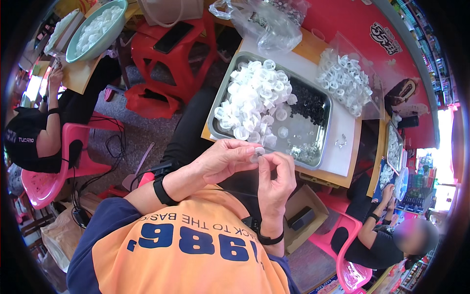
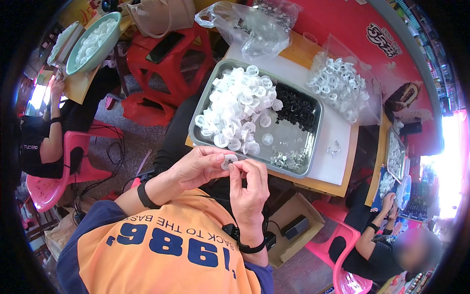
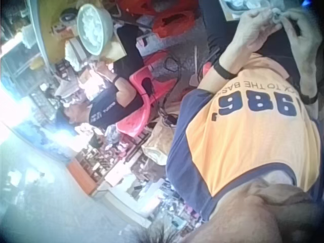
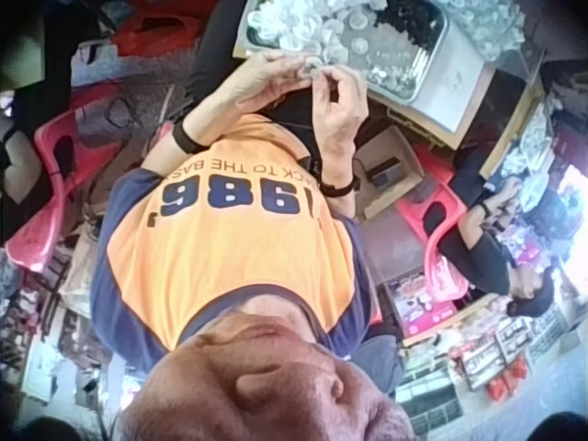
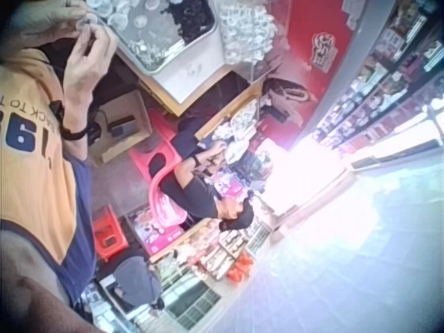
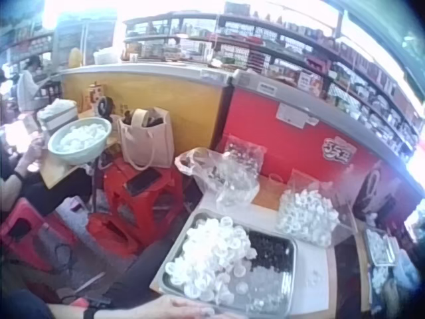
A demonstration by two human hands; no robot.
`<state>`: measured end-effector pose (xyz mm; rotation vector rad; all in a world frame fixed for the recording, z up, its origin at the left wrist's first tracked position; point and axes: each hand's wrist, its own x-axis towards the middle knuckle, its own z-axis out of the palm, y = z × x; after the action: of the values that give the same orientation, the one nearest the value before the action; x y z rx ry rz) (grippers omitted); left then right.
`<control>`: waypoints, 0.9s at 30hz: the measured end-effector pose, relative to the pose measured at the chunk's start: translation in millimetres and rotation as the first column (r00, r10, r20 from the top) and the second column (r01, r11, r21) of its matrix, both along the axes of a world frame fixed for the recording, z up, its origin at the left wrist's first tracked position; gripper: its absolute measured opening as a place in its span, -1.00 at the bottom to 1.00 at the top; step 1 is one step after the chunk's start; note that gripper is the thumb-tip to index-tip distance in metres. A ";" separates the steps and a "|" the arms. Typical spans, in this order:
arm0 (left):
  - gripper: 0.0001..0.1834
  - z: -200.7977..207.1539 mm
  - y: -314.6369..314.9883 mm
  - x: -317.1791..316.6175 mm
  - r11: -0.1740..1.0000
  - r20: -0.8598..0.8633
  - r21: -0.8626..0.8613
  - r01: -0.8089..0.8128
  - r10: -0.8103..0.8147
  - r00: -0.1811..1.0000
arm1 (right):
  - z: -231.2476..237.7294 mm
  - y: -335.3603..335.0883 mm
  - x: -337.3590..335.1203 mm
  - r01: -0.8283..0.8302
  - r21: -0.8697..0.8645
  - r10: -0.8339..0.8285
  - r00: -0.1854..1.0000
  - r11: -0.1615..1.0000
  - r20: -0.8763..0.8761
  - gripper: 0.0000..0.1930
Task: Manually assembling small white plastic components by fitting them together.
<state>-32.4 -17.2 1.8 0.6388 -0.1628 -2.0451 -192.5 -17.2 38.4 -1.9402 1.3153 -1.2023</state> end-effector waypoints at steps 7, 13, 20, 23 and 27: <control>-0.68 -0.6 1.9 -0.7 0.995 0.046 -0.094 -0.015 0.019 0.999 | 0.1 1.7 5.7 0.014 -0.021 -0.014 1.000 1.000 -0.009 -0.86; -0.69 -2.1 4.5 -1.7 0.987 0.001 -0.160 -0.021 0.022 1.000 | -4.6 5.4 7.8 0.024 -0.155 -0.033 0.998 0.988 -0.056 -0.85; -0.73 -1.7 5.2 -0.6 0.986 0.050 -0.166 -0.007 0.016 0.999 | -0.5 4.8 9.4 0.029 -0.086 -0.032 0.999 0.996 -0.034 -0.85; -0.70 -9.7 5.2 4.9 0.974 0.126 -0.225 0.002 0.027 0.992 | 3.4 4.2 6.2 -0.013 0.028 0.013 1.000 1.000 0.001 -0.85; -0.71 -10.0 0.3 12.2 0.964 0.199 -0.258 0.065 -0.013 0.980 | -8.3 3.3 5.7 -0.060 0.136 0.041 0.990 0.989 0.136 -0.84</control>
<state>-20.2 -16.9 -8.2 0.6713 -0.5572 -1.9516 -186.9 -14.0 30.1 -1.7537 1.2397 -1.1615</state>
